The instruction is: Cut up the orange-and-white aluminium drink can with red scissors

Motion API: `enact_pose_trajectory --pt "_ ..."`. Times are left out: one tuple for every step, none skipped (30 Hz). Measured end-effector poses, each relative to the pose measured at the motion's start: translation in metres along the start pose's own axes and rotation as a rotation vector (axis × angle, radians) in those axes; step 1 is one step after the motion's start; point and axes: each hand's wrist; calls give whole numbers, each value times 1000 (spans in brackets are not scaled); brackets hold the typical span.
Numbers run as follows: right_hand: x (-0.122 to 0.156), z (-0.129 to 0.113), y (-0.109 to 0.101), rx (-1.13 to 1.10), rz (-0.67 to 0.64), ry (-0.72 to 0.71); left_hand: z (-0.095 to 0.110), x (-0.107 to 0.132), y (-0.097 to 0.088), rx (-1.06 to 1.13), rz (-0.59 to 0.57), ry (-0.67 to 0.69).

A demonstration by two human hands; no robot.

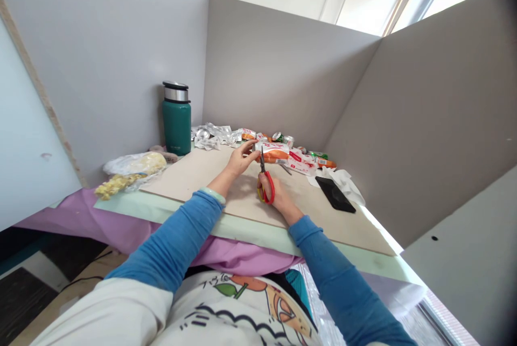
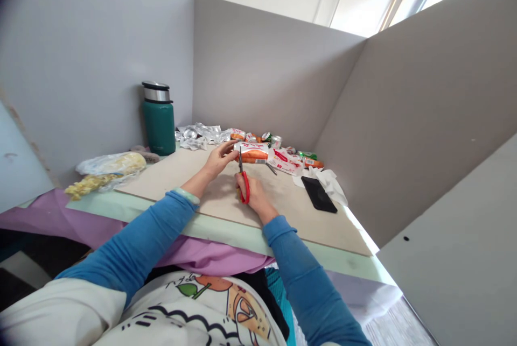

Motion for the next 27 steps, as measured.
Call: enact_pose_trajectory --pt "0 -1 0 -2 -6 -3 -1 -1 0 4 0 6" --pt "1 -1 -1 -7 -11 -8 -2 -1 0 8 1 13" --pt "1 -2 -1 -12 -15 -16 -2 -1 1 10 2 20" --pt "1 -2 -1 -16 -16 -23 -2 -2 1 12 4 25" --pt "1 -2 -1 -18 -15 -31 -2 -2 1 13 7 29" --pt "1 -2 -1 -18 -11 -36 -2 -2 1 12 11 31" --pt "1 -2 -2 -14 -8 -38 -2 -1 1 9 12 32" --pt "1 -1 -2 -8 -6 -37 -1 -1 1 4 13 32" --pt "1 -1 -2 0 -7 -33 0 -1 0 -1 12 30" --pt "1 0 -2 9 -7 -27 1 0 0 -6 10 26" --pt "1 0 -2 17 -4 -21 2 1 0 -11 9 22" --pt "1 1 -2 24 -1 -20 2 1 0 -14 8 18" --pt "1 1 -2 30 4 -23 3 2 0 -15 9 14" --pt "0 2 -2 38 13 -32 3 2 0 -17 10 11" --pt "0 2 -2 49 24 -42 3 2 0 -20 13 9" --pt "0 3 -2 63 34 -51 4 2 0 -25 17 9" --pt "0 3 -2 78 43 -56 4 2 0 -33 21 11" --pt "0 4 -3 91 51 -55 3 2 0 -46 27 14" --pt "0 4 -3 100 57 -53 3 1 0 -65 36 18" --pt "0 4 -4 102 55 -52 3 1 0 -88 48 21" --pt "0 4 -4 96 49 -51 3 1 0 -115 61 23" --pt "1 3 -4 77 42 -48 3 1 0 -141 73 23" --pt "1 3 -4 46 36 -39 3 1 0 -162 84 23" --pt "2 3 -3 9 31 -23 3 1 0 -176 91 21" --pt "2 3 -3 -30 27 -3 4 1 0 -183 93 19" --pt "2 3 -2 -64 24 18 4 1 0 -184 92 17" --pt "2 3 -2 -89 19 35 4 1 0 -180 89 13"
Point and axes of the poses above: each hand's wrist, its own x-axis away from the middle knuckle, its own y-axis out of the palm, z = x × y, and after that the axes turned 7 degrees about -y, right-handed
